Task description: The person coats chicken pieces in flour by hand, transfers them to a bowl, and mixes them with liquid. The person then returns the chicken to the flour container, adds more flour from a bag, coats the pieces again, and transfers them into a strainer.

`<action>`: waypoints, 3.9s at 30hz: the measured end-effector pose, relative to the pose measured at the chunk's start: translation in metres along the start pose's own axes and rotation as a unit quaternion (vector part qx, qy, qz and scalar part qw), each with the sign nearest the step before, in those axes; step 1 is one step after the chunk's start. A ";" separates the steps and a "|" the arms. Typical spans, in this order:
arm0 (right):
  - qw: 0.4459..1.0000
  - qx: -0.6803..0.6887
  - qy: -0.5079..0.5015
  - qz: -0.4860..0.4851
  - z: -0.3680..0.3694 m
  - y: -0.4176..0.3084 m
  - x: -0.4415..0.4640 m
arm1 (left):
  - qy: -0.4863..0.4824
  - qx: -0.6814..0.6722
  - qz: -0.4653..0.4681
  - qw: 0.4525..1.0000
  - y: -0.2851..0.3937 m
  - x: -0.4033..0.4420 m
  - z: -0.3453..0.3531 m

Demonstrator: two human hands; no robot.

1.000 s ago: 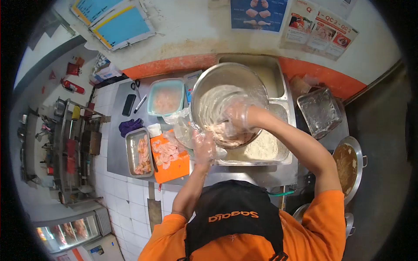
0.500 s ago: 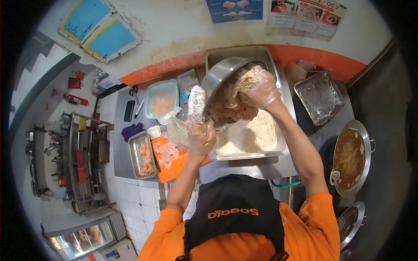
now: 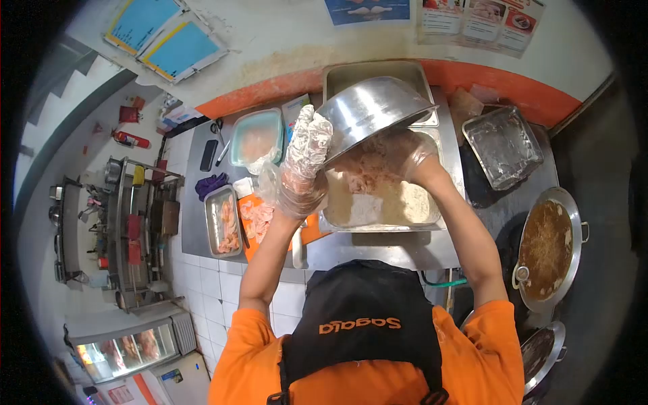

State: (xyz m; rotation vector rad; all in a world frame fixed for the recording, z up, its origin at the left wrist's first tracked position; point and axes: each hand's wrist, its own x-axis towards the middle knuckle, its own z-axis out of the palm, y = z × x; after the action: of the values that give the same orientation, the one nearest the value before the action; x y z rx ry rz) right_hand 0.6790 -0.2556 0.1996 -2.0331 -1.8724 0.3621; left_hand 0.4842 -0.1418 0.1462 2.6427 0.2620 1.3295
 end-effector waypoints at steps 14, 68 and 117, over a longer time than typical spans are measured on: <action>0.987 0.078 0.083 -0.117 0.019 0.047 0.021 | 0.035 -0.005 -0.090 0.995 0.012 -0.004 -0.016; 0.789 0.564 0.180 0.163 0.080 0.000 -0.016 | 0.173 -0.272 -0.672 0.667 -0.345 -0.193 -0.088; 0.038 0.990 -0.128 -0.046 0.222 -0.106 -0.065 | -0.541 -0.068 -0.158 0.823 -0.078 0.107 0.094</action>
State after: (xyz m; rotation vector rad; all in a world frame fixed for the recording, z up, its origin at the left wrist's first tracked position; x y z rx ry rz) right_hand 0.4848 -0.2952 0.0397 0.4415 0.1041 1.6968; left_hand 0.6164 -0.0485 0.1561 2.5909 0.3701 -0.3257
